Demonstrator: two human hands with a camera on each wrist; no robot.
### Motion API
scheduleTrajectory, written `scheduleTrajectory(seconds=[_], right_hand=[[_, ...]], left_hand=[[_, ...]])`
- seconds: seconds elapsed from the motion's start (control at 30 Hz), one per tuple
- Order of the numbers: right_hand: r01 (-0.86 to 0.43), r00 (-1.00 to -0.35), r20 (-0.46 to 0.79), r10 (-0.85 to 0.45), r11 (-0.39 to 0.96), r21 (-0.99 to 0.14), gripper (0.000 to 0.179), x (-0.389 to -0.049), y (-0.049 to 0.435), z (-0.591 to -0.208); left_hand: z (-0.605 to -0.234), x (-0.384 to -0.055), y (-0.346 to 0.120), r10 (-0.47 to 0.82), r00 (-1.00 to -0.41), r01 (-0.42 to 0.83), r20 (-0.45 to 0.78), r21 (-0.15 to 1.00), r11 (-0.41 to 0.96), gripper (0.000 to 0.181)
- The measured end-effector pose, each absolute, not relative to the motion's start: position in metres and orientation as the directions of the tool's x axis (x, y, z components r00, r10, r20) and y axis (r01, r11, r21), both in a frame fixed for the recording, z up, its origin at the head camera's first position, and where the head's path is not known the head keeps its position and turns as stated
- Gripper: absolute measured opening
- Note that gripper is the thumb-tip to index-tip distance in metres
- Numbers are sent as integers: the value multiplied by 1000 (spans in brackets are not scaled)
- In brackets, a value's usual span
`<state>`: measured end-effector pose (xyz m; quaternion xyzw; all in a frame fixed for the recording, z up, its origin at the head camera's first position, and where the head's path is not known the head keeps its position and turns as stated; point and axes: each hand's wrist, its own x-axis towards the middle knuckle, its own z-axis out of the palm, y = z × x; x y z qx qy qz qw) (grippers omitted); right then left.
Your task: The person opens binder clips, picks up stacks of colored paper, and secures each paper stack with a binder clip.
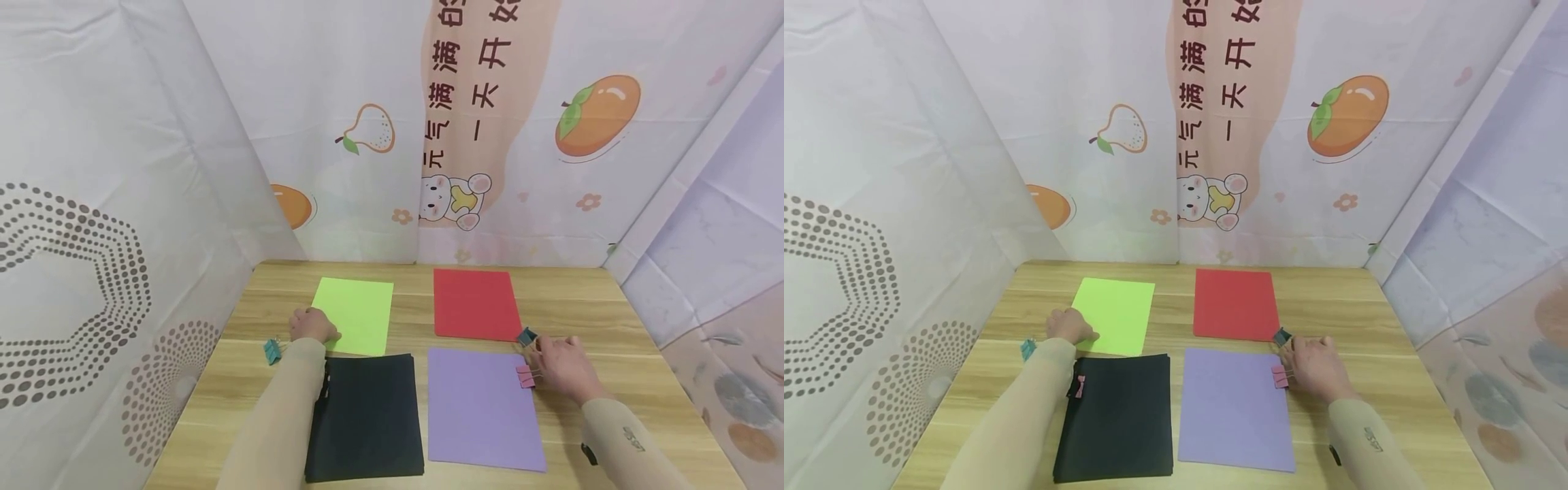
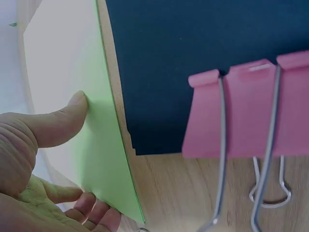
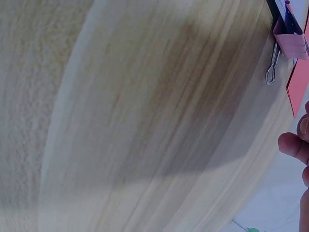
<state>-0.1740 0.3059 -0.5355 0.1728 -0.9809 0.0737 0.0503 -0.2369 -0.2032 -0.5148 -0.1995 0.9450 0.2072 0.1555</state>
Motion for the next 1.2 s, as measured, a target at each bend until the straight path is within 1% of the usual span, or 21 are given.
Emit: scheduleTrajectory(seconds=[0.13, 0.27, 0.43, 0.57, 0.73, 0.83, 0.97, 1.07, 1.2], right_hand=[[-352, -933, 127, -337, 927, -129, 23, -173, 306, -535], [-364, -928, 139, -347, 923, -126, 23, -173, 306, -536], [-378, -920, 161, -358, 917, -124, 24, -174, 305, -537], [-372, -924, 151, -353, 919, -132, 24, -176, 304, -537], [-364, -928, 134, -346, 921, -139, 26, -176, 301, -537], [-369, -926, 138, -351, 919, -141, 26, -175, 299, -537], [-383, -919, 158, -362, 915, -129, 26, -174, 299, -538], [-388, -915, 171, -366, 914, -123, 26, -174, 300, -538], [-394, -913, 172, -371, 910, -130, 26, -175, 300, -538]], left_hand=[[-523, -244, -207, -331, -850, -472, -410, 313, 824, 77], [-524, -246, -209, -335, -848, -475, -411, 310, 823, 78], [-521, -247, -209, -343, -843, -484, -415, 304, 821, 74], [-517, -245, -205, -348, -837, -494, -423, 312, 811, 72], [-515, -241, -202, -309, -857, -465, -413, 361, 808, 68], [-517, -239, -202, -274, -876, -425, -397, 367, 828, 65], [-519, -237, -203, -243, -886, -399, -394, 382, 834, 68], [-520, -237, -204, -233, -892, -394, -387, 413, 821, 71], [-522, -239, -207, -240, -899, -390, -367, 422, 818, 66]])
